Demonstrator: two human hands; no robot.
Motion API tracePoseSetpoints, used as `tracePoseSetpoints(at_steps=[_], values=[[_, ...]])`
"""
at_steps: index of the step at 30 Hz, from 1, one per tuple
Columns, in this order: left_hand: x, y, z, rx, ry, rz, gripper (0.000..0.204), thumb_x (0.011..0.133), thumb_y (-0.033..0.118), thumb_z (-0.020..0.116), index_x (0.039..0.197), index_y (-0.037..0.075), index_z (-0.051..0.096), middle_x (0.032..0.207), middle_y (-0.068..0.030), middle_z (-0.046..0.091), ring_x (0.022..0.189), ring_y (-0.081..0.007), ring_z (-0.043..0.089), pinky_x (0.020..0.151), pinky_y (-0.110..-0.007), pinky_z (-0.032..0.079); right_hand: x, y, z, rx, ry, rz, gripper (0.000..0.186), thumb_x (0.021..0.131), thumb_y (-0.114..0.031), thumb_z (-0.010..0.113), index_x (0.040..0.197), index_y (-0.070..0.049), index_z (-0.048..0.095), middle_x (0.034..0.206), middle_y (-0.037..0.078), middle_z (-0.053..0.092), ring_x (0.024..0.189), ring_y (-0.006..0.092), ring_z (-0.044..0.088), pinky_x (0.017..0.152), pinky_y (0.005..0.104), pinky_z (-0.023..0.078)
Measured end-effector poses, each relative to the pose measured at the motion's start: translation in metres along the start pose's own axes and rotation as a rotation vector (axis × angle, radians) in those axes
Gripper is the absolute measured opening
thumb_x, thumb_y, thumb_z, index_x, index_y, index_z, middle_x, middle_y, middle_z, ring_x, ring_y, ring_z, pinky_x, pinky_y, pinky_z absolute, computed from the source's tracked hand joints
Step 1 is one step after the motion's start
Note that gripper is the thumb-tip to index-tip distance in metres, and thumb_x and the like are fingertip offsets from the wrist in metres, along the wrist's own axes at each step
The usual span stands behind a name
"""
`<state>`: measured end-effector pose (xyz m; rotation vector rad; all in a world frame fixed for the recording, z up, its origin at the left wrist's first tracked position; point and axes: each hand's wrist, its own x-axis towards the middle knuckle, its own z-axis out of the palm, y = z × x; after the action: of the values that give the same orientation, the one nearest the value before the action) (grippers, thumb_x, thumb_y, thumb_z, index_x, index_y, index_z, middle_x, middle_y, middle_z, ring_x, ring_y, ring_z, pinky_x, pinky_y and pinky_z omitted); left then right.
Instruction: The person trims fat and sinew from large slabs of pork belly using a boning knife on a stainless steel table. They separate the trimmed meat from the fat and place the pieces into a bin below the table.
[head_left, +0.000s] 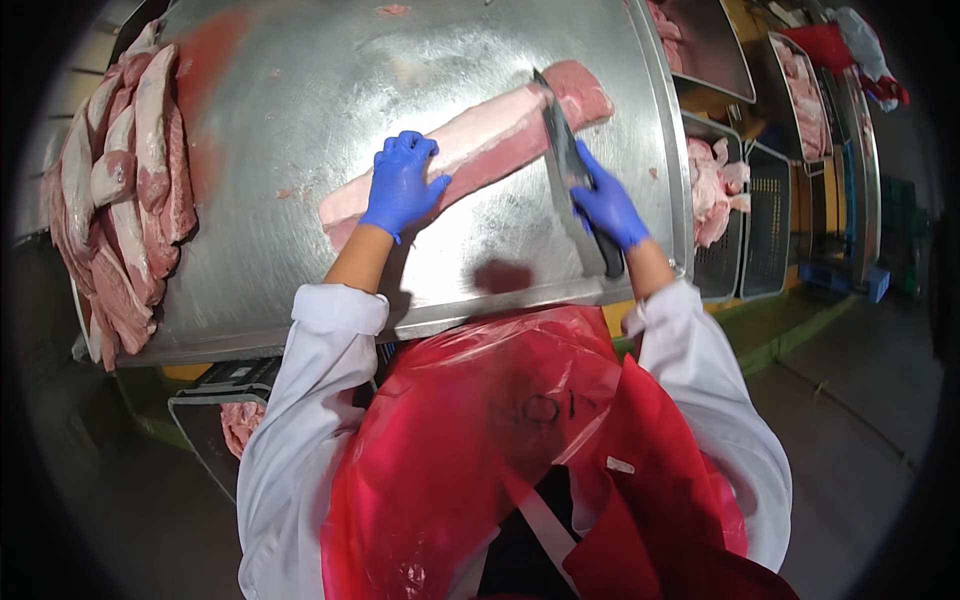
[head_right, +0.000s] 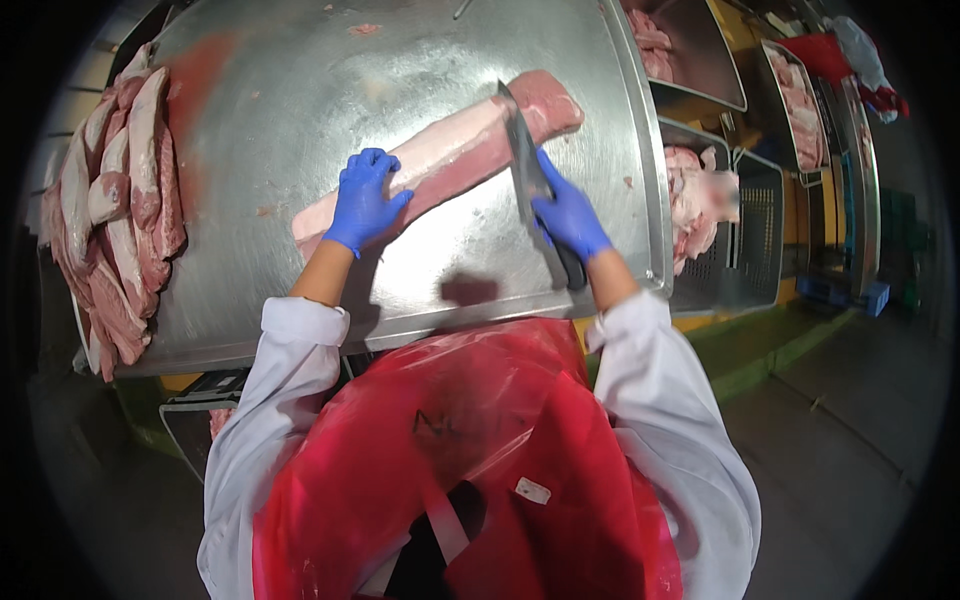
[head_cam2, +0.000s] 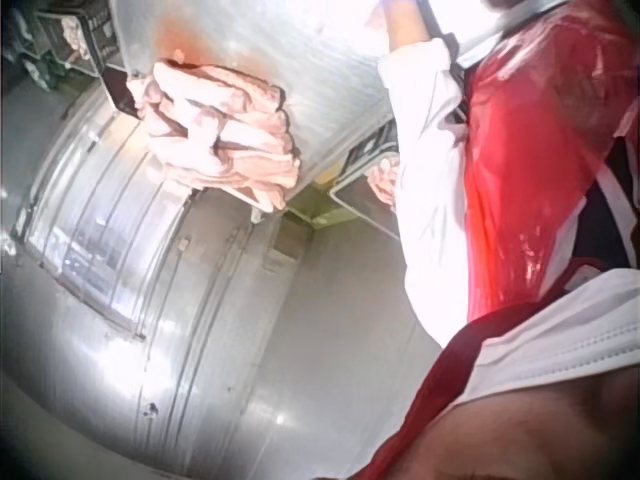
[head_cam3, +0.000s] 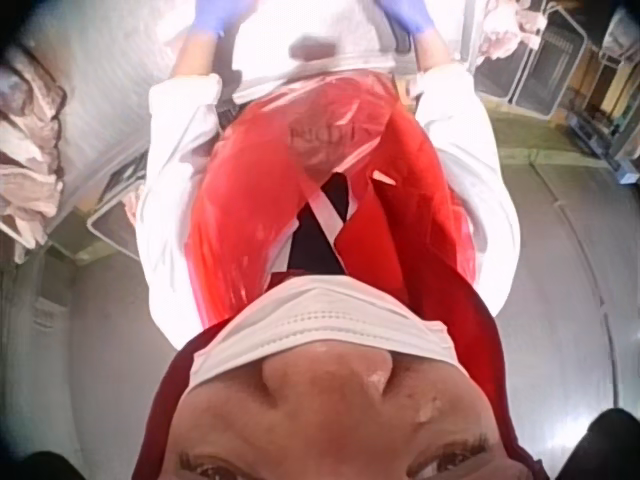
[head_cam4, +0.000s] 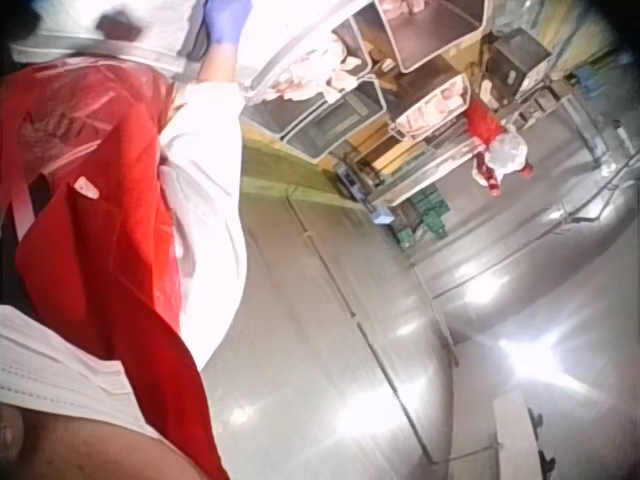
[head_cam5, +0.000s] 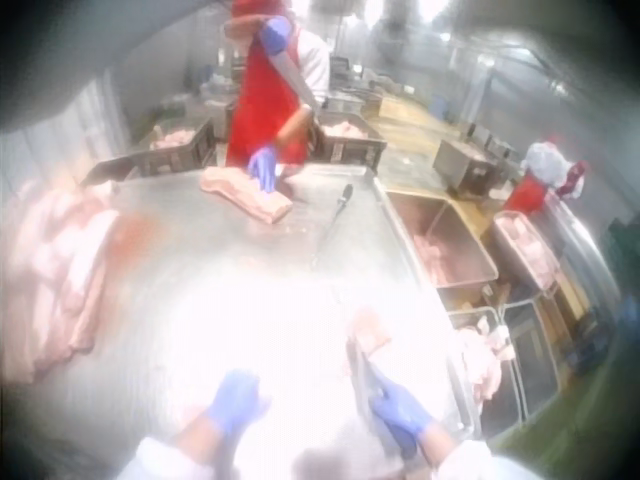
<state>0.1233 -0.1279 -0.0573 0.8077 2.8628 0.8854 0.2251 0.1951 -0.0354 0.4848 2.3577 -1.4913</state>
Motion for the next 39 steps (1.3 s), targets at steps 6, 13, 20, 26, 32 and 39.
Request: tracePoseSetpoints(at_steps=[6, 13, 20, 26, 32, 39], values=[[0.002, 0.002, 0.01, 0.045, -0.005, -0.056, 0.041, 0.075, 0.025, 0.079, 0.108, 0.008, 0.062, 0.114, -0.0147, 0.055, 0.108, -0.0368, 0.052, 0.093, -0.047, 0.043, -0.031, -0.024, 0.017, 0.219, -0.034, 0.099, 0.074, 0.093, -0.004, 0.057, 0.159, -0.021, 0.029, 0.08, 0.009, 0.064, 0.055, 0.0118, 0.054, 0.052, 0.0291, 0.048], [0.082, 0.072, 0.026, 0.068, 0.001, -0.018, 0.04, 0.08, 0.038, 0.072, 0.099, 0.004, 0.064, 0.095, -0.0186, 0.065, 0.091, -0.0383, 0.063, 0.083, -0.047, 0.051, -0.098, 0.013, -0.045, 0.42, 0.02, 0.043, 0.082, 0.092, 0.005, 0.052, 0.161, -0.026, 0.021, 0.088, 0.006, 0.064, 0.055, 0.0089, 0.053, 0.05, 0.0242, 0.046], [0.156, 0.1, 0.062, -0.038, -0.182, -0.404, 0.031, 0.082, 0.024, 0.064, 0.099, 0.0, 0.072, 0.094, -0.0247, 0.071, 0.088, -0.0362, 0.071, 0.081, -0.043, 0.055, 0.046, 0.021, -0.025, 0.512, 0.149, -0.067, 0.079, 0.094, -0.004, 0.054, 0.16, -0.032, 0.022, 0.069, 0.002, 0.058, 0.054, 0.009, 0.055, 0.049, 0.0275, 0.05], [0.146, 0.072, 0.076, -0.2, -0.039, -0.373, 0.026, 0.082, 0.021, 0.064, 0.094, 0.001, 0.075, 0.087, -0.0225, 0.072, 0.084, -0.0336, 0.072, 0.077, -0.039, 0.055, 0.078, -0.026, -0.006, 0.255, -0.124, -0.091, 0.07, 0.096, -0.021, 0.051, 0.16, -0.028, 0.021, 0.079, 0.013, 0.066, 0.062, 0.0202, 0.065, 0.061, 0.0339, 0.055], [0.136, 0.068, 0.085, -0.131, 0.058, -0.399, 0.023, 0.083, 0.018, 0.067, 0.085, -0.004, 0.069, 0.076, -0.0173, 0.071, 0.073, -0.0235, 0.07, 0.069, -0.035, 0.053, 0.033, 0.008, -0.019, 0.056, -0.343, -0.068, 0.069, 0.099, -0.023, 0.052, 0.16, -0.028, 0.022, 0.08, 0.01, 0.065, 0.061, 0.0169, 0.062, 0.061, 0.0325, 0.055], [0.145, 0.087, 0.063, -0.08, 0.044, -0.355, 0.022, 0.08, 0.018, 0.067, 0.08, -0.004, 0.067, 0.071, -0.0163, 0.068, 0.067, -0.0234, 0.067, 0.066, -0.035, 0.052, 0.055, -0.013, -0.01, 0.154, -0.348, -0.057, 0.068, 0.099, -0.014, 0.048, 0.16, -0.029, 0.022, 0.078, 0.008, 0.064, 0.056, 0.0136, 0.058, 0.055, 0.0292, 0.052]])
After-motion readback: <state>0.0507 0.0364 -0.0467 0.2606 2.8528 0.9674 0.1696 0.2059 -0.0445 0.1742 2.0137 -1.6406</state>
